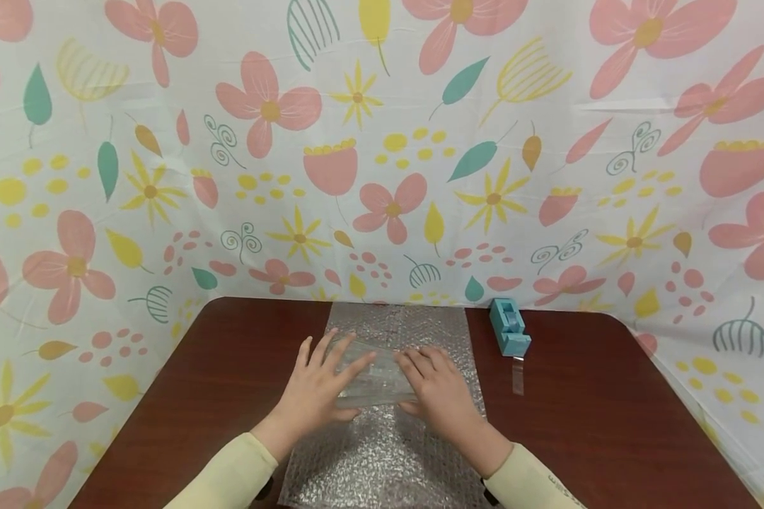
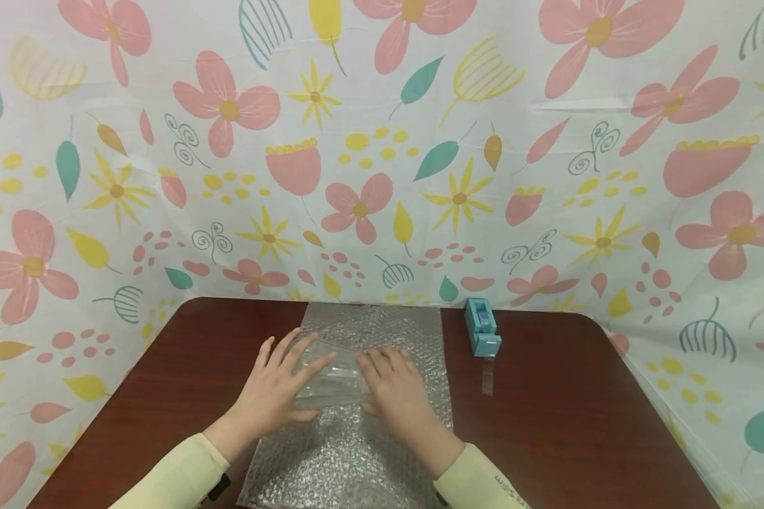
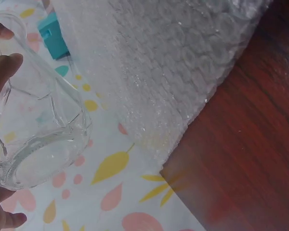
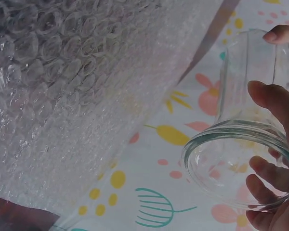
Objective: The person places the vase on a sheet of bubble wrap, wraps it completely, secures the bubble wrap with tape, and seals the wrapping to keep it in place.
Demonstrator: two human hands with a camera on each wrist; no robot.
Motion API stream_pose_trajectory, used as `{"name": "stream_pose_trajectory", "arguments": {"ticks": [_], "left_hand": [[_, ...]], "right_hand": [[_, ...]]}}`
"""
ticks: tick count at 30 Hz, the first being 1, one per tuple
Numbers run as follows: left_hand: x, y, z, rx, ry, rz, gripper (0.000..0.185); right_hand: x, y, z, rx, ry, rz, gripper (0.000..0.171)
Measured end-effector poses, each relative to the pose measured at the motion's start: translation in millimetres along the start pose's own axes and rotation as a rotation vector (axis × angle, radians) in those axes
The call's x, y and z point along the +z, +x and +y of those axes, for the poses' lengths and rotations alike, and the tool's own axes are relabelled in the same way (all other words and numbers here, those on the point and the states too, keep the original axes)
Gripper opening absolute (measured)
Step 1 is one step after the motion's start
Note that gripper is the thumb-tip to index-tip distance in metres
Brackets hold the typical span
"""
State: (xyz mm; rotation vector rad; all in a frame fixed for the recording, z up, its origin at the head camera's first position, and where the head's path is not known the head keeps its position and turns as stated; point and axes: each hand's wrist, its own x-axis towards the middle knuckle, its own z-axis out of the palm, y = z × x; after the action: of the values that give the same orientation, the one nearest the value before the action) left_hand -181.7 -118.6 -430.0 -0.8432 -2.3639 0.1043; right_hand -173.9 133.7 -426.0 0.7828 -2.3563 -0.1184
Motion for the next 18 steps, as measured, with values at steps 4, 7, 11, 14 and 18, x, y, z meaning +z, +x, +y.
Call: {"name": "stream_pose_trajectory", "arguments": {"ticks": [4,7,11,14,18], "left_hand": [[0.1,0.0,-1.3,0.042,-0.058,0.036,0.109],[1.4,-0.6,-1.2,0.090,-0.106,0.098,0.107],[3.4,-3.6,1.3,0.143,-0.112,0.179,0.104],[3.7,-5.9,4.0,0.153,-0.116,0.200,0.105],[2.4,-9.6,6.9,0.155,-0.131,0.194,0.104]], "right_hand": [[-0.3,-1.6,0.6,0.004,0.028,0.021,0.090],[-1.9,-3.4,0.2,0.006,0.063,0.032,0.088],[-4.3,-7.9,-1.1,0.003,0.105,0.027,0.086],[-6.7,-10.6,-1.7,0.001,0.112,0.005,0.084],[-8.9,-13.3,-3.2,0.003,0.120,-0.032,0.084]]}}
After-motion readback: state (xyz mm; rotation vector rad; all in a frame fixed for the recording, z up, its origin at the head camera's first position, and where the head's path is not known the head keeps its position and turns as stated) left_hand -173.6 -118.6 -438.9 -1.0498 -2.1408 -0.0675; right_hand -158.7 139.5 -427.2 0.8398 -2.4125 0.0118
